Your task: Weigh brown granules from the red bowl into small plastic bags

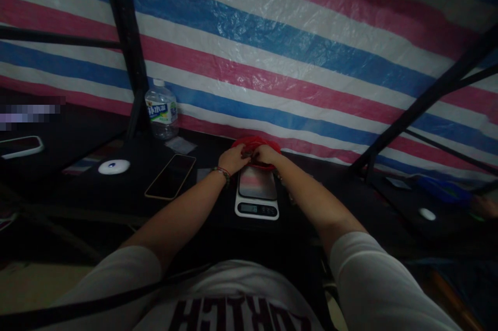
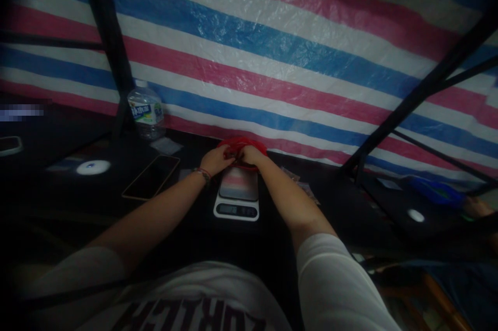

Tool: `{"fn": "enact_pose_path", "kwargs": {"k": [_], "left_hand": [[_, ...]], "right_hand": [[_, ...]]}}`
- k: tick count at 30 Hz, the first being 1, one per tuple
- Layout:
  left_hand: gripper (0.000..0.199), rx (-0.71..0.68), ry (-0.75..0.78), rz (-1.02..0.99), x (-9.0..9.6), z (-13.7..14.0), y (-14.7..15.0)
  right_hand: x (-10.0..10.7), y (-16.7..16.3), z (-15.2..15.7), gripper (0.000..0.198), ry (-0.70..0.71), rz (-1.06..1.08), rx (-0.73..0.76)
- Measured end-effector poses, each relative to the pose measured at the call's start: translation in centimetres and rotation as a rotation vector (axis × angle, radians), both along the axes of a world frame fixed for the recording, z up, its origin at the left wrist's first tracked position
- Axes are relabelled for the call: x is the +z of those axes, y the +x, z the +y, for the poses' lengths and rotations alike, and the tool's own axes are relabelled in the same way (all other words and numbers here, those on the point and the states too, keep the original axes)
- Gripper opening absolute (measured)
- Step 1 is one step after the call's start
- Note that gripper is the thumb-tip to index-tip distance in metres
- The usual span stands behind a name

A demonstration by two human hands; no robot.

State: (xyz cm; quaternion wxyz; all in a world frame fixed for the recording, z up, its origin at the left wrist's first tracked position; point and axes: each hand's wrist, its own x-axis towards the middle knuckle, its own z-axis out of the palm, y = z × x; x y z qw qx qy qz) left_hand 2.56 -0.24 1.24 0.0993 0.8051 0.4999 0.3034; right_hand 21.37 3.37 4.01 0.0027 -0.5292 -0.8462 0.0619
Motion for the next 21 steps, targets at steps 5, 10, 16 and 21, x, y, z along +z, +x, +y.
{"fn": "enact_pose_path", "kwargs": {"k": [5,10,16,21], "left_hand": [[0.036,-0.011,-0.047,0.08,0.0,0.2,0.2],[0.038,-0.009,-0.039,0.106,-0.1,0.5,0.5],[0.04,0.015,-0.036,0.093,-0.2,0.6,0.6],[0.038,0.009,-0.032,0.085,-0.3,0.8,0.6]], "right_hand": [[1.3,0.5,0.3,0.03,0.065,0.195,-0.122],[1.4,-0.8,0.5,0.026,0.02,0.589,-0.11],[0.6,-1.5,0.8,0.022,0.026,0.579,0.004],[0.7,-1.1,1.0,0.023,-0.003,0.594,0.011]]}}
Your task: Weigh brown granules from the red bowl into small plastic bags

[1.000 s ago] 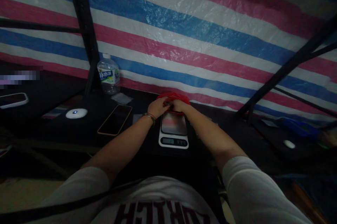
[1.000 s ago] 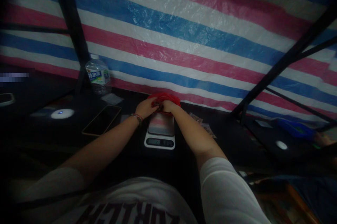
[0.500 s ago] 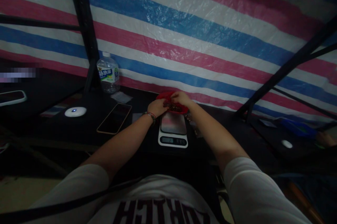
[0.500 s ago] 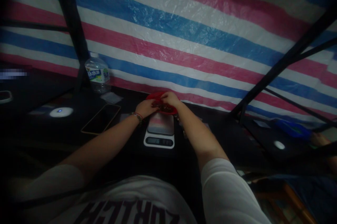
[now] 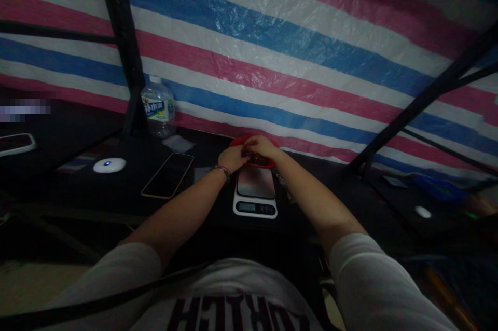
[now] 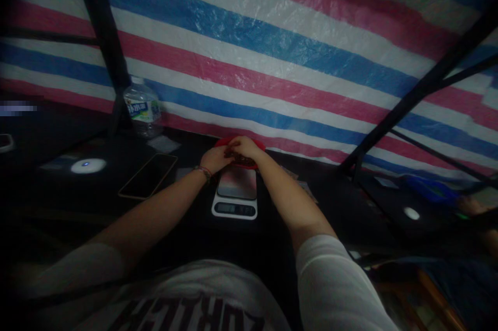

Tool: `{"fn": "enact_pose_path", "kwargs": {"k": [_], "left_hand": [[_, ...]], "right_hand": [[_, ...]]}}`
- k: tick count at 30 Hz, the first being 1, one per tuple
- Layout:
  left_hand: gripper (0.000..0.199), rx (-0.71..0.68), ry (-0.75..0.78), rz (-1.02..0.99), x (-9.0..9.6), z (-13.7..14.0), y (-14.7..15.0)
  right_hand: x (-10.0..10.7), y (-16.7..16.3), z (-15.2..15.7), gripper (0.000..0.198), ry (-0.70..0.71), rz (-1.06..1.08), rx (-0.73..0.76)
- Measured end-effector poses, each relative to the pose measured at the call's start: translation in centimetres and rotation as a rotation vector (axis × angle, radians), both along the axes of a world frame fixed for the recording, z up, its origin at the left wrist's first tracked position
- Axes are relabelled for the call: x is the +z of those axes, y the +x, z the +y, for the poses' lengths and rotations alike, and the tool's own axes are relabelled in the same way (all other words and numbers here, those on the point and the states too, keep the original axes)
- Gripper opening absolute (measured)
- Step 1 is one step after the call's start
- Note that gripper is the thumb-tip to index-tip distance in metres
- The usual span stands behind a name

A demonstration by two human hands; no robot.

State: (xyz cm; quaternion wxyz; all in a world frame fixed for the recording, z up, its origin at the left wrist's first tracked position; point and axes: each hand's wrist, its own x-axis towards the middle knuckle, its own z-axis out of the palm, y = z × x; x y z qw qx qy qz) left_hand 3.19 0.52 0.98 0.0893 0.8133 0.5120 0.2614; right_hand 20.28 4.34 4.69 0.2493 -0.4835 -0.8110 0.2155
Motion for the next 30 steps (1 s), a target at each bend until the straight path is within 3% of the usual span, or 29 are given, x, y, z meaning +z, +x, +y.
{"fn": "enact_pose_path", "kwargs": {"k": [5,9,11,19,30], "left_hand": [[0.038,0.022,-0.011,-0.022,-0.2,-0.1,0.0],[0.036,0.008,0.007,-0.073,-0.4,-0.2,0.0],[0.037,0.014,-0.005,-0.08,-0.5,-0.1,0.0],[0.043,0.067,0.009,-0.05,-0.7,0.1,-0.1],[0.04,0.08,-0.034,0.023,-0.3,-0.1,-0.2]], "right_hand": [[0.8,0.7,-0.5,0.032,0.054,-0.145,-0.128],[0.9,1.2,-1.6,0.03,-0.08,-0.576,-0.095],[0.7,1.2,-2.2,0.034,-0.147,-0.663,-0.069],[0.3,1.0,-2.4,0.031,-0.2,-0.752,-0.094],[-0.6,1.0,-1.9,0.03,-0.163,-0.776,-0.121]]}}
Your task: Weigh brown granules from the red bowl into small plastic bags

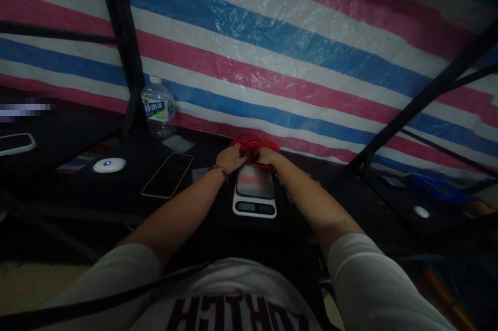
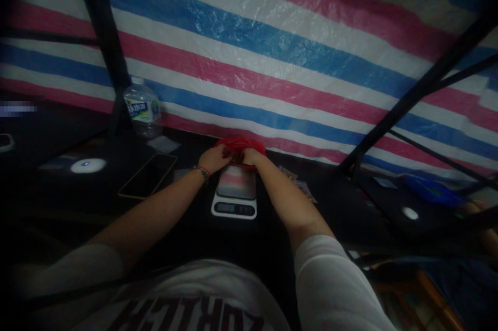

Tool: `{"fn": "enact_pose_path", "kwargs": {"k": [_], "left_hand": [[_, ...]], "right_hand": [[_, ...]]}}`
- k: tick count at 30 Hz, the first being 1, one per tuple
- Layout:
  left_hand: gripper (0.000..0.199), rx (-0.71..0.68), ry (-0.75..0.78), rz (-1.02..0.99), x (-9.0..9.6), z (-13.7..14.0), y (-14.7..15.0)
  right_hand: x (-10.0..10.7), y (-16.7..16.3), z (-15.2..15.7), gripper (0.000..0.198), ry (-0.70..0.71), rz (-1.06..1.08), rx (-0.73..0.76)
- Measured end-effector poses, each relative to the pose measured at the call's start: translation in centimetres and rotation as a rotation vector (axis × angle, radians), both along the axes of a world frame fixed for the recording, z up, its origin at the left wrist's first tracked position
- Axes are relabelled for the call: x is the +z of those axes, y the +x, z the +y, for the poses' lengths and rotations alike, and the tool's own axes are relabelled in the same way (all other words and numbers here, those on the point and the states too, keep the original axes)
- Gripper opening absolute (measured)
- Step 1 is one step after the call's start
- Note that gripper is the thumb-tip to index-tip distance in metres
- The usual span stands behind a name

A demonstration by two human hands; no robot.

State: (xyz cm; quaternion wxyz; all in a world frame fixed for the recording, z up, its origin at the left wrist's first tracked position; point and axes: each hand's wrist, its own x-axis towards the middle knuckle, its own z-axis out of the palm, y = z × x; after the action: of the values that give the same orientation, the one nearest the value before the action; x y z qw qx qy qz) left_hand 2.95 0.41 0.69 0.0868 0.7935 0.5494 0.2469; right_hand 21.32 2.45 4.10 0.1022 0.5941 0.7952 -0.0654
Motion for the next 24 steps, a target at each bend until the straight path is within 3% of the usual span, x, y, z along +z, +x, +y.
{"fn": "enact_pose_path", "kwargs": {"k": [13,24], "left_hand": [[0.042,-0.09,-0.017,-0.008,0.6,-0.5,-0.1],[0.04,-0.074,0.008,0.042,0.4,-0.2,0.0]], "right_hand": [[0.2,0.2,0.2,0.022,0.038,0.115,-0.015],[2.0,-0.7,1.0,0.028,0.136,0.513,-0.03]]}}
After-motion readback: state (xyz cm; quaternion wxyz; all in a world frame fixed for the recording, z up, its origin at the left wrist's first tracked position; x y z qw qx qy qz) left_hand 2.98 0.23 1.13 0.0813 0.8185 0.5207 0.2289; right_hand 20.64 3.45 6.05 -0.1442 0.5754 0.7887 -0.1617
